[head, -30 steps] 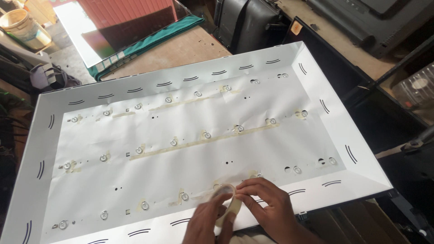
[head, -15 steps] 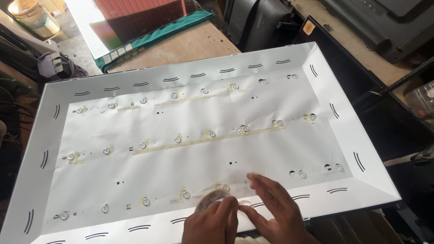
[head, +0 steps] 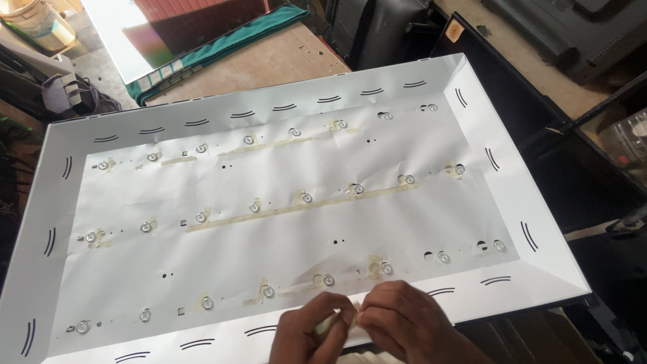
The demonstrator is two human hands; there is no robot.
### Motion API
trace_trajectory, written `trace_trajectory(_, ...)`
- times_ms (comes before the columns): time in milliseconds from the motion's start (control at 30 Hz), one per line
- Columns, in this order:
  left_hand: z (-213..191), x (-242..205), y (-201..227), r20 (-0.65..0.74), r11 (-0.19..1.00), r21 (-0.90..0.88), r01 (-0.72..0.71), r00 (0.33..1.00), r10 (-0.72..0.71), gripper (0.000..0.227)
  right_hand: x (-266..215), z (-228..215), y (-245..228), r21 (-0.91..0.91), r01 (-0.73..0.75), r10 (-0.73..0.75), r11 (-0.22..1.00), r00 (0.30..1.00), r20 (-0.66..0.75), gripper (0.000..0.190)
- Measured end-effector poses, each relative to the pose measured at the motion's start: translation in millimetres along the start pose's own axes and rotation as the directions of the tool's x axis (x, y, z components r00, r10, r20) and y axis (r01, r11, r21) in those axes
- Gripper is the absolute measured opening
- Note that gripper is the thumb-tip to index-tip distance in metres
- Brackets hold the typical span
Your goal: The person assembles a rectangular LED light fixture by hand, placing small circular components into pre-marked positions on the white panel and securing them with pieces of clear tape. The person repeatedly tears tape from a roll and presses it over the components to hold them in place.
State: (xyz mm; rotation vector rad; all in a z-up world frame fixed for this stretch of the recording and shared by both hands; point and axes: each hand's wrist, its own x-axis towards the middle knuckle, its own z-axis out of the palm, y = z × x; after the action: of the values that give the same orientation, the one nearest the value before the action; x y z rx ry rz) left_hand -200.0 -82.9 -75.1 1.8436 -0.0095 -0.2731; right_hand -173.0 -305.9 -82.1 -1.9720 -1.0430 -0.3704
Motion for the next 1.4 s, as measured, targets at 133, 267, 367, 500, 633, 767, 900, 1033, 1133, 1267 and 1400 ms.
trace_trajectory(133,-8.6,7.9,-12.7,-0.191,0.811,0.532,-0.245,0.898,0.397,0.031,-5.0,3.2,3.6,0.265,-0.238,0.294,0.935,0.935,-0.197,0.018)
trace_trajectory(267,-23.1,14.4,-25.8,0.031,0.572,0.810,-0.129,0.984,0.178,0.069,-12.7,-1.7,22.3,0.893,-0.385,0.781,0.233,0.621,0.064,0.026)
trace_trajectory(367,-22.4,12.0,-16.0,-0.026,0.523,0.830,-0.193,0.924,0.382,0.057,-15.4,-1.2,29.6,0.978,-0.203,0.797,-0.054,0.582,0.165,0.041)
trace_trajectory(500,-7.8,6.0,18.5,-0.147,0.715,0.553,-0.429,0.794,0.590,0.035,-18.6,1.3,20.9,0.975,-0.201,0.725,-0.097,0.657,0.207,0.045)
trace_trajectory(633,5.6,16.5,45.1,-0.098,0.945,-0.101,-0.310,0.949,0.301,0.020,-16.8,4.6,9.9,0.955,-0.293,0.675,-0.040,0.697,0.242,0.049)
trace_trajectory(767,7.2,23.1,51.1,-0.074,0.949,-0.060,-0.309,0.950,0.304,0.011,-17.0,-1.0,5.7,0.906,-0.417,0.728,0.075,0.644,0.236,0.051)
trace_trajectory(900,11.5,23.8,49.5,-0.083,0.940,0.045,-0.338,0.936,0.341,0.008,-14.7,-2.8,-4.3,0.802,-0.438,0.729,0.407,0.685,0.004,0.044)
trace_trajectory(1033,12.6,20.7,50.0,-0.017,0.844,0.241,-0.478,0.868,0.496,0.012,-3.6,-13.2,-8.2,0.416,-0.558,0.649,0.718,0.753,-0.110,0.034)
trace_trajectory(1133,12.9,19.1,51.0,0.051,0.840,0.240,-0.486,0.871,0.489,0.012,4.4,-19.0,-10.8,0.159,-0.517,0.537,0.841,0.833,-0.130,0.020)
trace_trajectory(1267,12.9,20.6,52.9,0.026,0.830,0.262,-0.492,0.864,0.504,0.010,11.9,-23.5,-11.8,-0.051,-0.399,0.387,0.915,0.908,-0.160,0.020)
trace_trajectory(1400,16.4,21.5,54.2,0.027,0.958,0.092,-0.270,0.963,0.269,0.006,14.7,-19.5,-5.2,-0.121,-0.254,0.237,0.960,0.962,-0.136,0.026)
